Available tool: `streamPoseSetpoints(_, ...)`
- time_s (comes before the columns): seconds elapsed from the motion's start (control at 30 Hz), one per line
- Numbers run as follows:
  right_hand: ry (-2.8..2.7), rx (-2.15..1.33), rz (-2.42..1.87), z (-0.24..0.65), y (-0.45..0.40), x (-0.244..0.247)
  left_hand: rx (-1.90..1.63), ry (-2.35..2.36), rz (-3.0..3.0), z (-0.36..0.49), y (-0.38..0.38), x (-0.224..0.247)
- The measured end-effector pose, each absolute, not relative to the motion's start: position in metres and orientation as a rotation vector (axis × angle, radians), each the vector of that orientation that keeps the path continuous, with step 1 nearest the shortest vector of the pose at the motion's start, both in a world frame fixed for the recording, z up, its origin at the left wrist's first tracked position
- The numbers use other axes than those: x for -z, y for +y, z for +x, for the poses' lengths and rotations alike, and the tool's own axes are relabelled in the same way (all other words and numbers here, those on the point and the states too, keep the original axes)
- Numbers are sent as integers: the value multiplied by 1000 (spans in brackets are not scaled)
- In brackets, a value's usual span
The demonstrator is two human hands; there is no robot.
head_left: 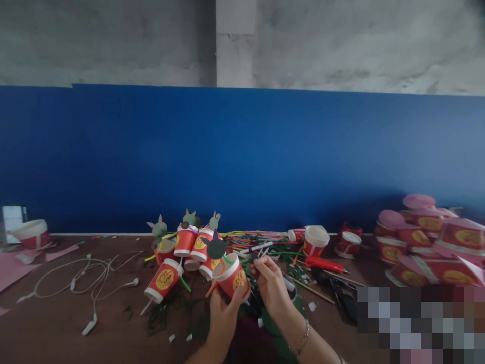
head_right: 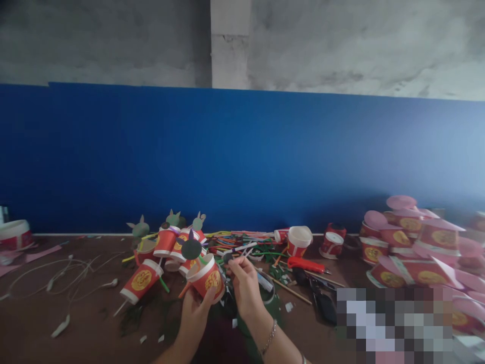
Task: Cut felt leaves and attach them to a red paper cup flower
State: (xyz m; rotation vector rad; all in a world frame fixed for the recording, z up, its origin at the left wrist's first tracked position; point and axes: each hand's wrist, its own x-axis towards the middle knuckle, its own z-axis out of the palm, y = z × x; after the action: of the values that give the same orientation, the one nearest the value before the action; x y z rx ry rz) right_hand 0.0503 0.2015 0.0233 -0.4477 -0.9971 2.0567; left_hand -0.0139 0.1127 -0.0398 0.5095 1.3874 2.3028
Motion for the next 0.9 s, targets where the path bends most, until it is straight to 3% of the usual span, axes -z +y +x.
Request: streamPoseSetpoints(0.9,-1084,-2053,-472,57,212,-38,-2067,1671,838,-12,104,24)
